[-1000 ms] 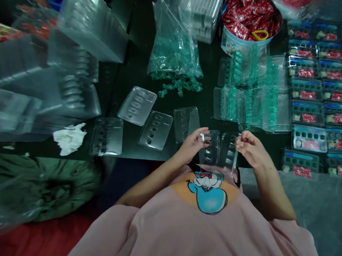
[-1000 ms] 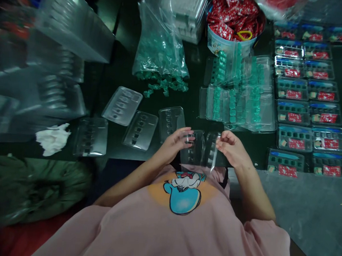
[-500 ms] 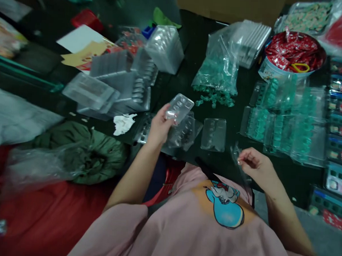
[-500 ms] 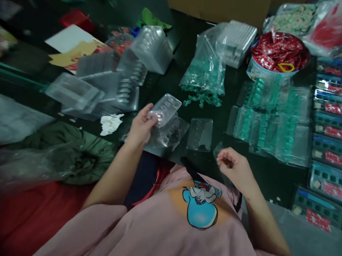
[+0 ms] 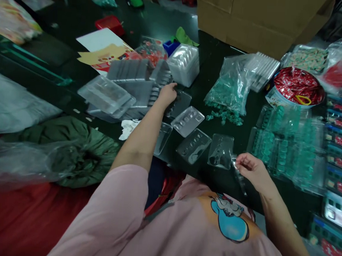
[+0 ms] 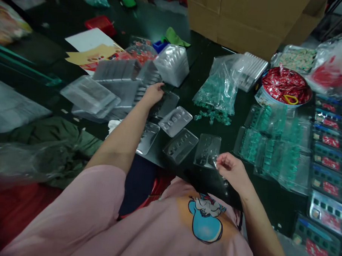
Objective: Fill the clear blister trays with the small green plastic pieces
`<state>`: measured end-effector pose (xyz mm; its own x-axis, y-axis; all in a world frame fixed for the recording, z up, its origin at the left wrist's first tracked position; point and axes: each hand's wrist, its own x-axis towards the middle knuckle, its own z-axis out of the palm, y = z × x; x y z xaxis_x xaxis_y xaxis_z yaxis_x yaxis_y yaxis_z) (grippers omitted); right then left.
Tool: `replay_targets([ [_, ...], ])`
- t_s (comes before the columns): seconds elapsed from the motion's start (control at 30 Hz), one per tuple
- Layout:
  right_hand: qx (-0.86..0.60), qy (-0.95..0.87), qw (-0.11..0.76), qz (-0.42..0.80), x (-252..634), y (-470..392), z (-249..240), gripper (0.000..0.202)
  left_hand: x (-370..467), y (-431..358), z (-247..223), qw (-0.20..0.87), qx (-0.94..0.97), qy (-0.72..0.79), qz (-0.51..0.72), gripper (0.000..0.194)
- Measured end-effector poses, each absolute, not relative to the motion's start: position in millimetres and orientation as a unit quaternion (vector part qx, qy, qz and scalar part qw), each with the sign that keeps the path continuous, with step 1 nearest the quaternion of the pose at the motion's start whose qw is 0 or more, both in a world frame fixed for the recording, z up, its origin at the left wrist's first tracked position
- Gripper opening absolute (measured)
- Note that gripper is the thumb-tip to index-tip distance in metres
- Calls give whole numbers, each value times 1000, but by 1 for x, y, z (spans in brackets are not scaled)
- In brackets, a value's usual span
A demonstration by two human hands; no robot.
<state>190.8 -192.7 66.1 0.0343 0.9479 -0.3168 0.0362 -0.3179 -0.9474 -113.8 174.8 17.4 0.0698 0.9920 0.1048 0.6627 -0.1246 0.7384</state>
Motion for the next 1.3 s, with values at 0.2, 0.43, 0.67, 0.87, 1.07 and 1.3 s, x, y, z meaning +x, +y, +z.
replay_targets([
  [0.2, -589, -417, 410, 558, 187, -166, 77, 16, -113, 198, 14, 246, 713, 589, 289, 37],
  [0.43, -545, -494, 448, 508, 161, -66, 99, 16, -105, 168, 27, 270, 663, 525, 461, 27],
  [0.67, -423, -793, 317, 304, 68, 79, 100, 19, -109, 90, 34, 476, 350, 516, 620, 43],
  [0.87, -356, -909, 124, 179, 31, 126, 43, 29, -116, 72, 9, 576, 226, 547, 563, 40],
  [1.07, -546, -783, 254, 157, 91, 98, 25, 30, -114, 81, -8, 609, 327, 549, 470, 48],
  [1.3, -612, -697, 283, 247, 124, 73, -2, 19, -132, 111, -1, 450, 311, 555, 626, 35],
])
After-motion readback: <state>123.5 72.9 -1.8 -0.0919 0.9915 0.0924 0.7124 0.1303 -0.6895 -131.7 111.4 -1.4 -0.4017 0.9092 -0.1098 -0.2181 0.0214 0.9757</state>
